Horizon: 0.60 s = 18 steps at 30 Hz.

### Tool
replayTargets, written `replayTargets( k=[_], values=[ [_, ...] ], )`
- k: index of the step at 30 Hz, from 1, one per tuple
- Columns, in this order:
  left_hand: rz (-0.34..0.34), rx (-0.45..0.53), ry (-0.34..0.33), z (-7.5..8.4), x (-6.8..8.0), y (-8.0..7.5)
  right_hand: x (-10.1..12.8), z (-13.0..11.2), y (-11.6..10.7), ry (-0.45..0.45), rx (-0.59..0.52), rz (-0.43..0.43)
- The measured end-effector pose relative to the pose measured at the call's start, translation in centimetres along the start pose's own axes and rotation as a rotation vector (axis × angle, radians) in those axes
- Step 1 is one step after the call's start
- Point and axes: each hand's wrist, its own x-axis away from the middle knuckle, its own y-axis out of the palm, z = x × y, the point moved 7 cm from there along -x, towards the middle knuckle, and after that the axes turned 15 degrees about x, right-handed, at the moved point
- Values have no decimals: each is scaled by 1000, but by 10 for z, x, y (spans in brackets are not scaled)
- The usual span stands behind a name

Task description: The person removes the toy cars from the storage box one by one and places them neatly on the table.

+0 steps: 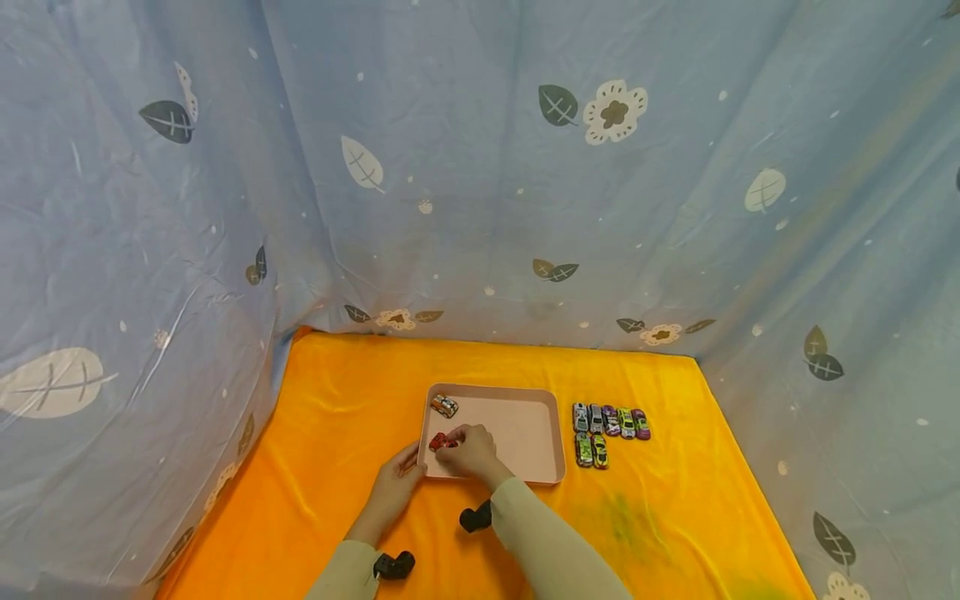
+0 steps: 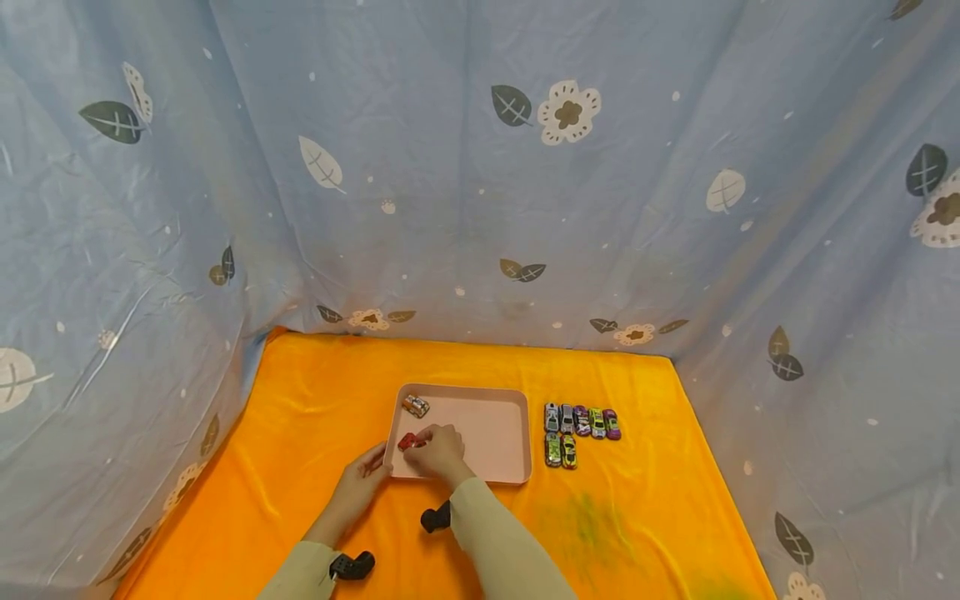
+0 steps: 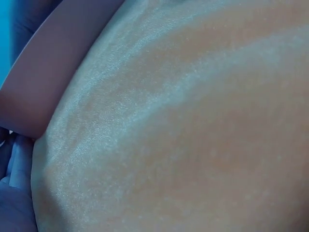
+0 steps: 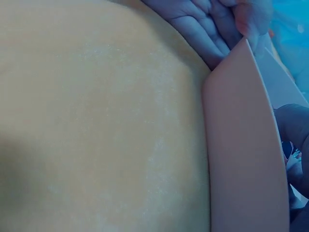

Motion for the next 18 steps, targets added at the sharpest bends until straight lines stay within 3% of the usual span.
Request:
replayTargets(
  k=[5,10,15,18],
  values=[
    [-18,33,10,2,2,3,7,4,-12,-73,-63,15],
    [-38,10,18,5,5,7,17,14,-43,-129,-34,114],
    [-52,-65,65,9,7,7,29,33,-77,-120,-64,183],
    [-73,-53,85,11,5,10,35,47,-96,-113,-98,226]
  ],
)
